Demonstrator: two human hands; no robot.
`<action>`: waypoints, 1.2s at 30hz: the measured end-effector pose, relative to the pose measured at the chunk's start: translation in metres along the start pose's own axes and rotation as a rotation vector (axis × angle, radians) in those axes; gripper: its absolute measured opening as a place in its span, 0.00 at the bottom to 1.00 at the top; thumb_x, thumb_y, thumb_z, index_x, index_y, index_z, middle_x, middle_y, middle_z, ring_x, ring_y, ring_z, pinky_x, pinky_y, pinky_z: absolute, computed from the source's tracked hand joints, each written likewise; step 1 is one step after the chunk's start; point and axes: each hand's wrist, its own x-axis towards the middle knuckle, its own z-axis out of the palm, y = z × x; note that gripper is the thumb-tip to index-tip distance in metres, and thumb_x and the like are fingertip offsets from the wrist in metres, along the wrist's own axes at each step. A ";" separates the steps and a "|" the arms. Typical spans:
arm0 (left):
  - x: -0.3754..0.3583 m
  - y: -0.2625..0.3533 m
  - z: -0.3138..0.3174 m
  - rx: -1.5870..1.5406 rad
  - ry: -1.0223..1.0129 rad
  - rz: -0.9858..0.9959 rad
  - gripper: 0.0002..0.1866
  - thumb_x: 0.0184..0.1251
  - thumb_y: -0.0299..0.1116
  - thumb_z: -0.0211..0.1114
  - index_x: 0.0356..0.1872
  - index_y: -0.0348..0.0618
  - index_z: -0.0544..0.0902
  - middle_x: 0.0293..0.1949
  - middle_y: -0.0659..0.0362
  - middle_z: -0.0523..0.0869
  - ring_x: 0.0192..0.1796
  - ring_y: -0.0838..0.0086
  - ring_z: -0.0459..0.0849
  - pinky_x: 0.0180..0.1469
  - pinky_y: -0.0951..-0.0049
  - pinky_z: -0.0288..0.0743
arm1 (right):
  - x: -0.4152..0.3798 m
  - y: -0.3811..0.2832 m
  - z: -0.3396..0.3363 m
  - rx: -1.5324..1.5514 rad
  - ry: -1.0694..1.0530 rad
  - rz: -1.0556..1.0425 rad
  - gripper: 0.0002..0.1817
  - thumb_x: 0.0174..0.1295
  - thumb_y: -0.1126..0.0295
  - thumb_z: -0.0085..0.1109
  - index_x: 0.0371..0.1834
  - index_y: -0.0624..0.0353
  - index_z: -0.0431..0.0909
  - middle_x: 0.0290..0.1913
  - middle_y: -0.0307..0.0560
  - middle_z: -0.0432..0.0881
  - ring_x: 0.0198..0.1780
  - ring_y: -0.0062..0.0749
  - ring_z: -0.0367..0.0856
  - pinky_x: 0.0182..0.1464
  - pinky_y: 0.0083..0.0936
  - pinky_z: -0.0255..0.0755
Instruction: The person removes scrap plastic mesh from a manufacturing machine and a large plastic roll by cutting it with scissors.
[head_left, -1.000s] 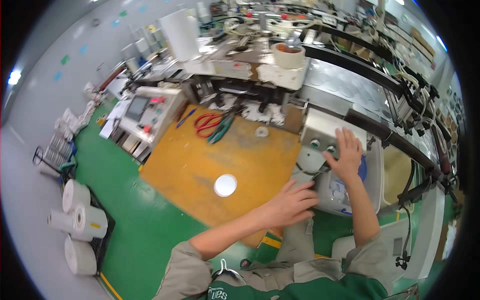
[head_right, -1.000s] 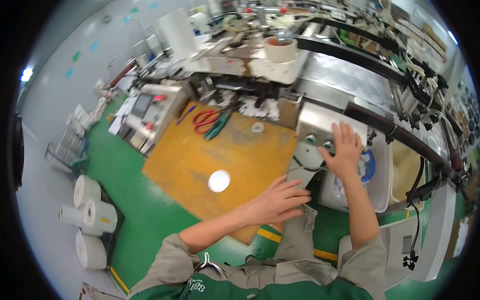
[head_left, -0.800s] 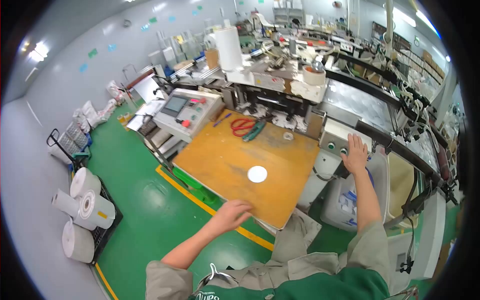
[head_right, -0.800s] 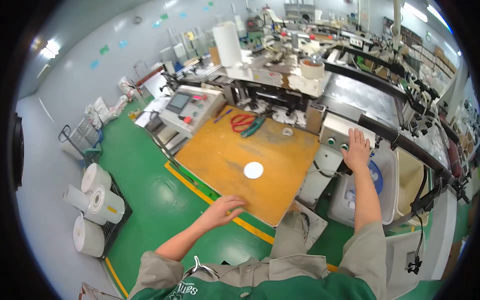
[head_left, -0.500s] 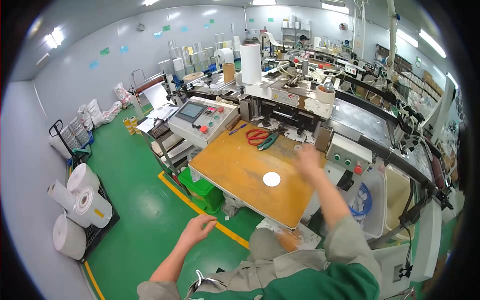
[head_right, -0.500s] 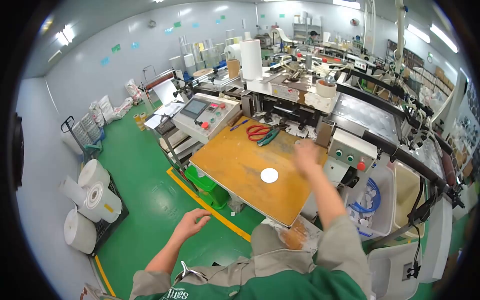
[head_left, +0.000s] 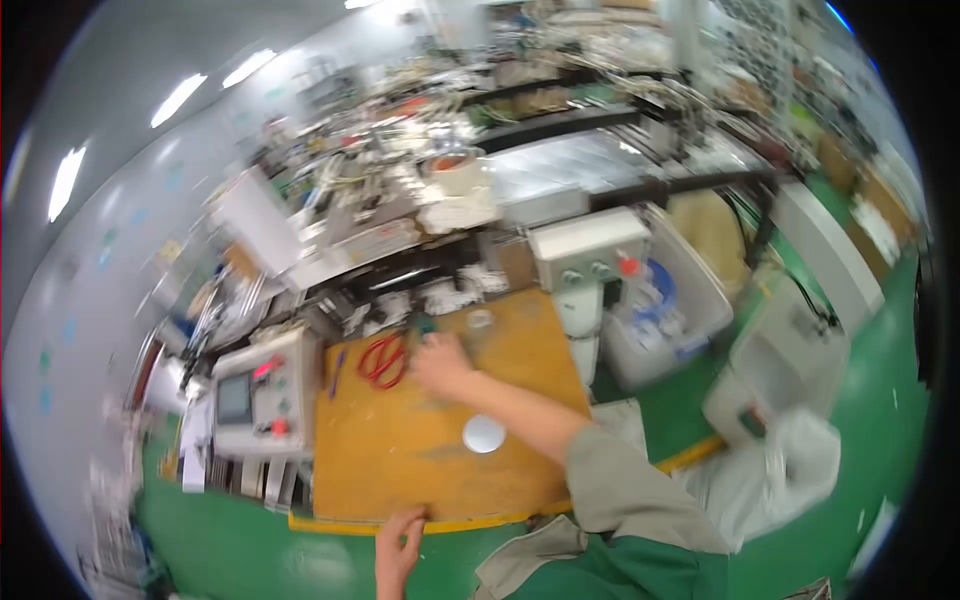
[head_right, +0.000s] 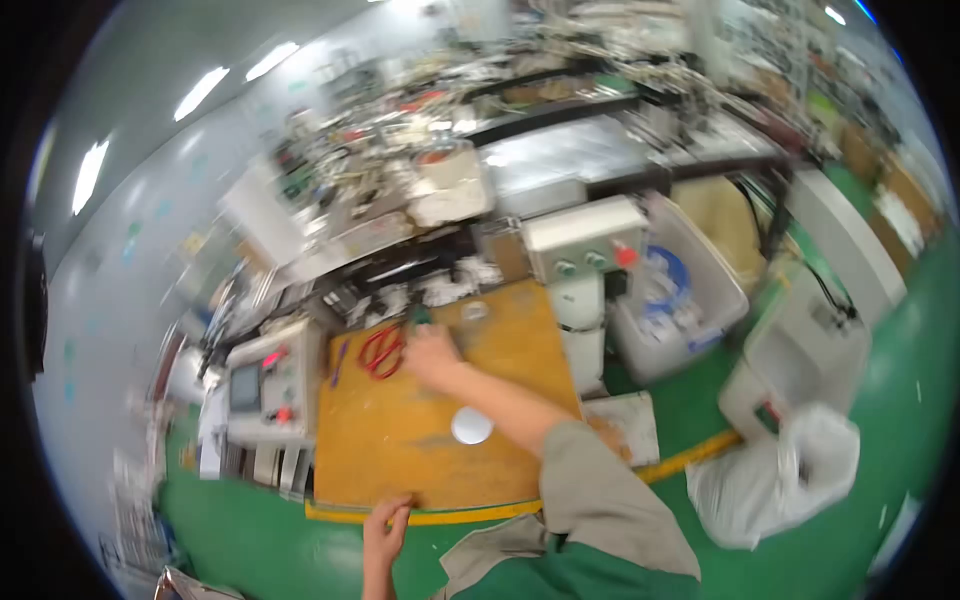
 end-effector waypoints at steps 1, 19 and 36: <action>0.009 -0.004 -0.002 0.011 -0.095 0.027 0.10 0.64 0.27 0.60 0.44 0.36 0.83 0.45 0.49 0.85 0.49 0.62 0.83 0.52 0.70 0.74 | 0.011 -0.010 0.009 0.068 0.120 0.035 0.13 0.58 0.55 0.57 0.39 0.50 0.80 0.42 0.42 0.79 0.52 0.41 0.71 0.53 0.44 0.64; 0.155 -0.022 -0.117 -0.209 -0.234 0.443 0.10 0.71 0.30 0.54 0.45 0.34 0.79 0.42 0.53 0.83 0.47 0.67 0.79 0.53 0.71 0.70 | 0.029 -0.103 0.026 0.111 0.033 0.530 0.14 0.58 0.66 0.52 0.46 0.58 0.76 0.51 0.54 0.74 0.50 0.46 0.76 0.46 0.44 0.70; 0.364 0.117 -0.123 -0.288 -0.035 0.853 0.15 0.67 0.28 0.57 0.54 0.36 0.78 0.51 0.52 0.82 0.56 0.67 0.78 0.59 0.70 0.68 | -0.056 -0.103 -0.069 2.016 -0.058 0.529 0.49 0.51 0.74 0.50 0.77 0.52 0.36 0.30 0.38 0.75 0.24 0.19 0.69 0.26 0.16 0.61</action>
